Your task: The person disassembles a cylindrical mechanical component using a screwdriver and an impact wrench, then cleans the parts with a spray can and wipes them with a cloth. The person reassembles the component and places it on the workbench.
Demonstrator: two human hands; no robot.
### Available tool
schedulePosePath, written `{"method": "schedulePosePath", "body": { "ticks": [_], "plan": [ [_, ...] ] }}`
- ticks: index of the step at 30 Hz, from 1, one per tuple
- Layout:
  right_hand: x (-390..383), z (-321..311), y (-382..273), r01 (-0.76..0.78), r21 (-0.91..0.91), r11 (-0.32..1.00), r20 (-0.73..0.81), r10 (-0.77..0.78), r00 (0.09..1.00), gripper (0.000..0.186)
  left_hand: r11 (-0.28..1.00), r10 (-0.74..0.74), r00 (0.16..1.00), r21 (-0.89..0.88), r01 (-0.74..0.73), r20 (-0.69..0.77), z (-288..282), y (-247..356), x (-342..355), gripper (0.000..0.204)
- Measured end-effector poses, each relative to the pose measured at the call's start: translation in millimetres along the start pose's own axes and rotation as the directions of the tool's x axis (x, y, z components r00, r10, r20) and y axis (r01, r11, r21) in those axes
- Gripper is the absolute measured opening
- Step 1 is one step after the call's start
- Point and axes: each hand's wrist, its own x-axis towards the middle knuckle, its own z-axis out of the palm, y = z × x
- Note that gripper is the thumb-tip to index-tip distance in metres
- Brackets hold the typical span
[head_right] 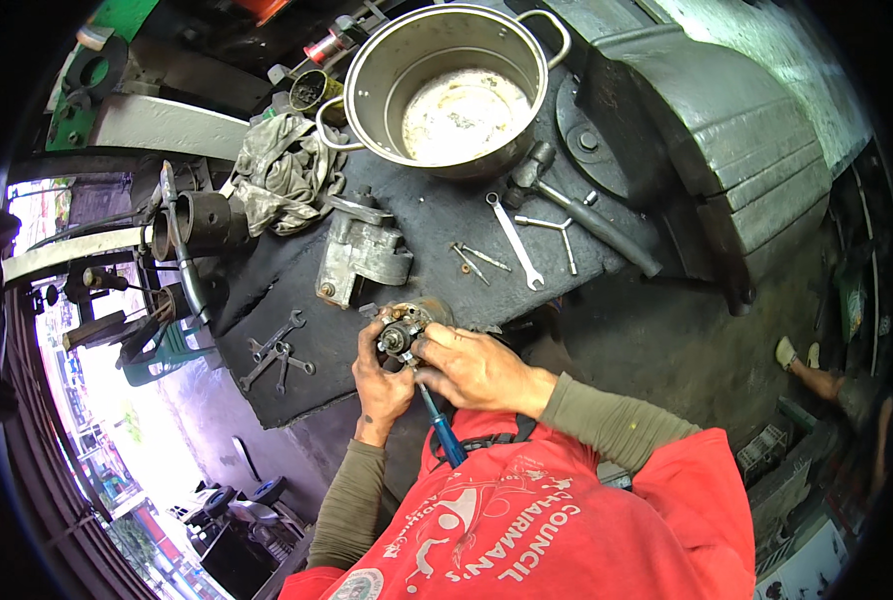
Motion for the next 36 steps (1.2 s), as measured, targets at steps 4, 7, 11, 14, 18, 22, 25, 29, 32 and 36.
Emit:
{"method": "schedulePosePath", "body": {
  "ticks": [4,7,11,14,18,22,25,29,32,36],
  "plan": [
    [-2,20,-17,-0.158,-0.102,0.982,-0.077,0.151,0.986,0.026,1.000,0.019,1.000,0.011,-0.018,-0.007,-1,3,2,0.066],
    [-2,29,-22,-0.132,-0.169,0.977,-0.159,0.105,0.982,0.020,0.999,0.022,1.000,0.032,-0.021,-0.021,1,2,0,0.066],
    [-1,32,-23,-0.034,-0.318,0.947,-0.141,-0.012,0.990,0.015,0.999,0.021,0.999,-0.038,-0.022,-0.031,1,2,-1,0.066],
    [0,30,-25,-0.045,-0.439,0.897,-0.026,0.038,0.999,0.014,1.000,0.012,1.000,0.010,-0.012,-0.026,1,5,1,0.065],
    [2,29,-26,-0.003,-0.444,0.896,-0.084,-0.038,0.996,0.015,1.000,0.020,0.999,-0.020,-0.021,-0.026,0,11,3,0.064],
    [1,28,-24,0.056,-0.434,0.899,-0.068,-0.094,0.993,0.016,0.999,0.047,0.998,-0.008,-0.048,-0.031,-5,16,5,0.063],
    [2,27,-22,0.038,-0.467,0.884,0.000,-0.043,0.999,0.018,0.998,0.054,0.998,0.013,-0.054,-0.028,-8,18,5,0.061],
    [4,25,-24,0.073,-0.445,0.892,-0.048,-0.106,0.993,0.019,0.999,0.030,0.999,-0.041,-0.031,-0.015,-9,17,4,0.061],
    [5,19,-26,0.118,-0.432,0.894,-0.003,-0.132,0.991,0.018,1.000,0.001,1.000,-0.016,-0.002,-0.009,-10,15,5,0.061],
    [-4,9,-24,0.019,-0.449,0.893,0.051,0.005,0.999,0.014,0.998,0.049,0.998,-0.026,-0.050,-0.026,-8,12,7,0.066]
  ]
}}
